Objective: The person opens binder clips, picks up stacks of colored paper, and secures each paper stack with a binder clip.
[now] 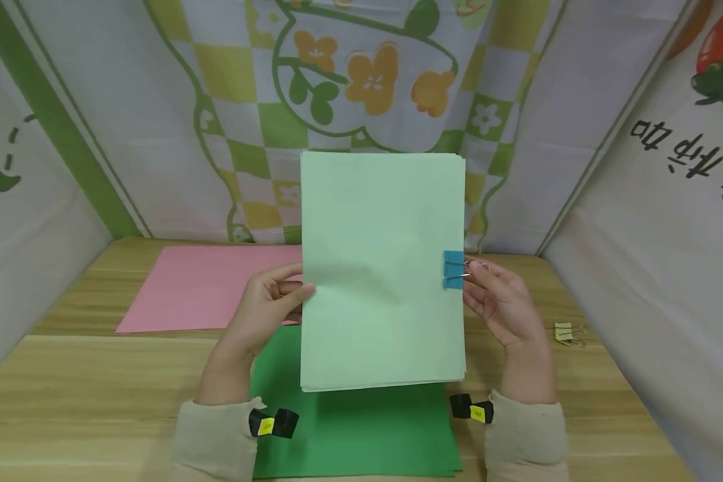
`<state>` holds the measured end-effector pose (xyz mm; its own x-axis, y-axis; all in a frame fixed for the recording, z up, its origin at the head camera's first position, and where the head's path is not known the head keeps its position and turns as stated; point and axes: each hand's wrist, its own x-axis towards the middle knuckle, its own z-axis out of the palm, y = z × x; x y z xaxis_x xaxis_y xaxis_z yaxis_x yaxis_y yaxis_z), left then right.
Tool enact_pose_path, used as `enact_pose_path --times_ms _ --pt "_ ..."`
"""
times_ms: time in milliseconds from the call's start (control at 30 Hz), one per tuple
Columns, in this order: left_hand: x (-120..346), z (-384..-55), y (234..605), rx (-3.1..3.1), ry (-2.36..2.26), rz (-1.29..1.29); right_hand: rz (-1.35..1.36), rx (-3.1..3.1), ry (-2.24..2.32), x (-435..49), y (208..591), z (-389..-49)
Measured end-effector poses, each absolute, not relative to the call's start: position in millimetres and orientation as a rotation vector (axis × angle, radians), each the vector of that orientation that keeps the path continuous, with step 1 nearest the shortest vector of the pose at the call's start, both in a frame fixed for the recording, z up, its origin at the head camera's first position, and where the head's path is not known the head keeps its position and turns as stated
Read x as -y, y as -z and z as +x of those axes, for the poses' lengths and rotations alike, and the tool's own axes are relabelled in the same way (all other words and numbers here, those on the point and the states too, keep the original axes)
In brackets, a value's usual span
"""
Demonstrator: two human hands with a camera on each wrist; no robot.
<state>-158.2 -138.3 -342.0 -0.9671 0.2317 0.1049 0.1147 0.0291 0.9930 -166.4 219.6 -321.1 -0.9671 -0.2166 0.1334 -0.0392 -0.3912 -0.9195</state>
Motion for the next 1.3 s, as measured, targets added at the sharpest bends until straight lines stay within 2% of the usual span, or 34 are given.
enact_pose_path --times_ms 367,800,1300 --pt "125.7 -160.2 353.5 -2.154 -2.107 0.356 -0.306 -1.75 2.507 -229.8 322.3 -161.2" --pt "95.0 -175.7 350.3 -2.138 -2.112 0.37 -0.321 -1.755 2.589 -255.2 317.4 -155.7" --pt "57.7 -190.2 345.8 -2.151 -2.072 0.504 -0.259 -1.765 2.589 -288.3 322.7 -157.0"
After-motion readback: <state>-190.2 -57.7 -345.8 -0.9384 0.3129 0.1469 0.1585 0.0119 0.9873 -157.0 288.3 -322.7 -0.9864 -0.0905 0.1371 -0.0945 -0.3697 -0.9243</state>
